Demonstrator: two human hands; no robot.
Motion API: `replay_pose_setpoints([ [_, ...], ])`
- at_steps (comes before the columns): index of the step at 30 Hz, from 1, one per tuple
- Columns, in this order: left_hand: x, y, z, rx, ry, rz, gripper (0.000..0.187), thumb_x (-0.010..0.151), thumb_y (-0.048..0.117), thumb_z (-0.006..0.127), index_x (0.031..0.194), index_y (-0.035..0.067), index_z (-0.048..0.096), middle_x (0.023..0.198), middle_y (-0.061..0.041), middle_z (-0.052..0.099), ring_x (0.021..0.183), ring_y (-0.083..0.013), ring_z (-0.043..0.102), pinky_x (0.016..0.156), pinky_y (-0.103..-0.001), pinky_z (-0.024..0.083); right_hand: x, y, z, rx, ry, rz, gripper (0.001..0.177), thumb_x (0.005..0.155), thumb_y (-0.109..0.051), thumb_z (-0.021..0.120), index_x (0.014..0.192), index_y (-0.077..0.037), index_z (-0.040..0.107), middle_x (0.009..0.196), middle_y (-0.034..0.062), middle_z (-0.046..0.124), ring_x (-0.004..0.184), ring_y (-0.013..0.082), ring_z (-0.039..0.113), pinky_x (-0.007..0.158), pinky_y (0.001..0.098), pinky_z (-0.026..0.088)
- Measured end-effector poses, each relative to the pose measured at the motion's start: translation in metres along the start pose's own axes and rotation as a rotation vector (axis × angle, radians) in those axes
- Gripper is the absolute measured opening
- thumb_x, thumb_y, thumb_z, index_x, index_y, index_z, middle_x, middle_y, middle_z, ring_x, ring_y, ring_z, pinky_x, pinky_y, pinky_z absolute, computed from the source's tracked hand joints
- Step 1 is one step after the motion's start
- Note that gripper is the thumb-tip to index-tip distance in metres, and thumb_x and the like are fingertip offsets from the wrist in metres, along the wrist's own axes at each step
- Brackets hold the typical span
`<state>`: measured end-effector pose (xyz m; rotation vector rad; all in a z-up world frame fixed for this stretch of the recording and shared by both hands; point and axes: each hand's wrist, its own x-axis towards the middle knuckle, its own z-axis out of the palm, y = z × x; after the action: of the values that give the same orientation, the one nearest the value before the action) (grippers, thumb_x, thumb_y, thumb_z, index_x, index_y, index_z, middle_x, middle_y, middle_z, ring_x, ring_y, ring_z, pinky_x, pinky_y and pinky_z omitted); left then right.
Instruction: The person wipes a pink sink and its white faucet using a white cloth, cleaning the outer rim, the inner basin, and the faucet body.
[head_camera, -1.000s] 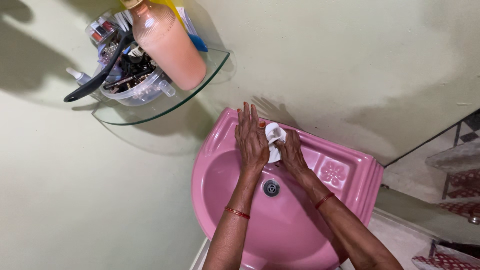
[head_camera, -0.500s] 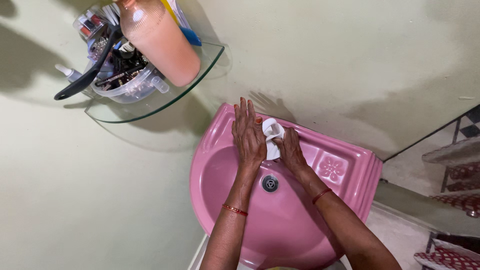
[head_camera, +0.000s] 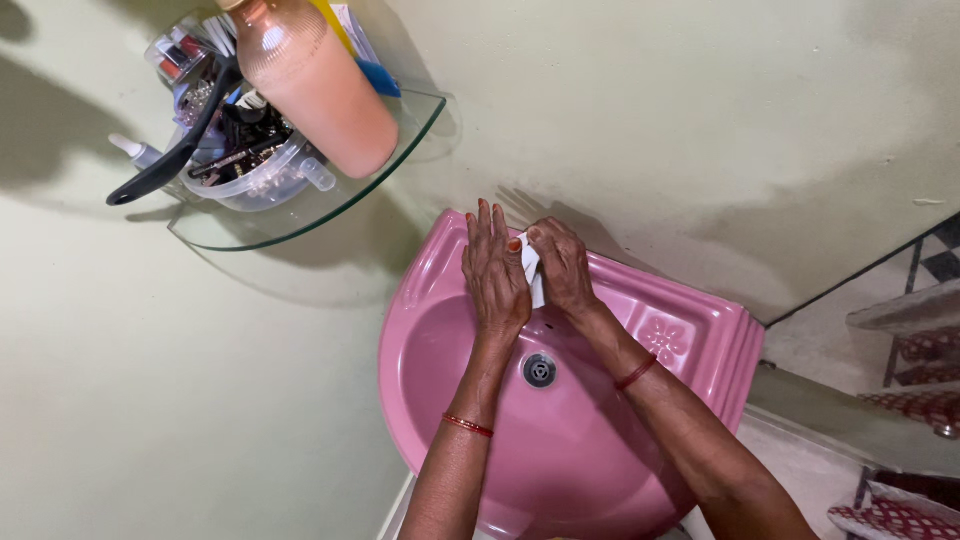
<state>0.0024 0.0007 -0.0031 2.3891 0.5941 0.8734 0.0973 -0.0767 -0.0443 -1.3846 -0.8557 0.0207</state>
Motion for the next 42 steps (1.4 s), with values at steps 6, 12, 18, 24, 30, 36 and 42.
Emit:
replay_pose_setpoints([
  [6,0.000,0.001,-0.004,0.002,-0.016,0.011,0.074,0.110,0.057,0.014,0.162,0.008,0.032,0.173,-0.016,0.025,0.161,-0.0406,0.016,0.127,-0.061,0.013,-0.026,0.077,0.018,-0.079,0.111,0.172,0.058,0.115,-0.044,0.028,0.090,0.002,0.054,0.077,0.0176,0.055,0.073,0.0298,0.052,0.074,0.0448,0.042],
  [12,-0.001,0.002,-0.005,0.015,-0.032,-0.001,0.072,0.110,0.055,0.016,0.162,0.009,0.032,0.172,-0.016,0.025,0.161,-0.0397,0.016,0.126,-0.062,0.012,-0.043,0.081,0.018,0.039,0.180,0.307,0.054,0.111,-0.042,0.033,0.091,0.001,0.059,0.079,0.0146,0.060,0.072,0.0257,0.057,0.069,0.0421,0.045],
  [18,-0.001,0.003,-0.005,-0.030,-0.022,-0.009,0.071,0.110,0.056,0.015,0.162,0.010,0.033,0.172,-0.015,0.026,0.162,-0.0386,0.016,0.127,-0.062,0.014,-0.006,0.014,0.014,0.076,0.132,0.135,0.050,0.113,-0.035,0.038,0.086,0.004,0.054,0.077,0.0169,0.054,0.072,0.0243,0.051,0.070,0.0416,0.044],
  [24,0.001,0.006,-0.005,-0.037,-0.033,-0.027,0.073,0.109,0.057,0.015,0.162,0.009,0.034,0.172,-0.015,0.026,0.161,-0.0385,0.016,0.126,-0.062,0.013,0.016,-0.012,0.012,-0.100,0.053,-0.053,0.049,0.112,-0.030,0.040,0.078,0.002,0.055,0.070,0.0163,0.054,0.067,0.0289,0.051,0.070,0.0440,0.043],
  [30,0.001,0.001,-0.005,-0.035,-0.021,0.016,0.073,0.110,0.057,0.014,0.162,0.009,0.033,0.173,-0.015,0.024,0.161,-0.0394,0.015,0.126,-0.062,0.015,-0.010,0.064,0.023,-0.082,0.128,-0.026,0.049,0.114,-0.034,0.034,0.088,0.002,0.053,0.072,0.0150,0.055,0.063,0.0261,0.052,0.066,0.0425,0.043],
  [36,0.000,-0.001,-0.003,-0.022,-0.013,0.015,0.072,0.111,0.056,0.017,0.162,0.009,0.034,0.172,-0.015,0.025,0.161,-0.0398,0.017,0.126,-0.063,0.014,-0.038,0.092,0.028,0.141,0.252,0.320,0.053,0.113,-0.036,0.040,0.077,0.002,0.051,0.066,0.0103,0.050,0.064,0.0168,0.044,0.061,0.0417,0.038],
  [42,0.001,0.002,-0.005,-0.042,-0.018,-0.007,0.072,0.110,0.055,0.018,0.161,0.008,0.036,0.172,-0.015,0.025,0.161,-0.0398,0.017,0.126,-0.063,0.013,-0.010,0.037,0.014,0.109,0.143,0.222,0.048,0.110,-0.033,0.042,0.079,0.001,0.054,0.066,0.0089,0.052,0.061,0.0167,0.048,0.060,0.0393,0.041],
])
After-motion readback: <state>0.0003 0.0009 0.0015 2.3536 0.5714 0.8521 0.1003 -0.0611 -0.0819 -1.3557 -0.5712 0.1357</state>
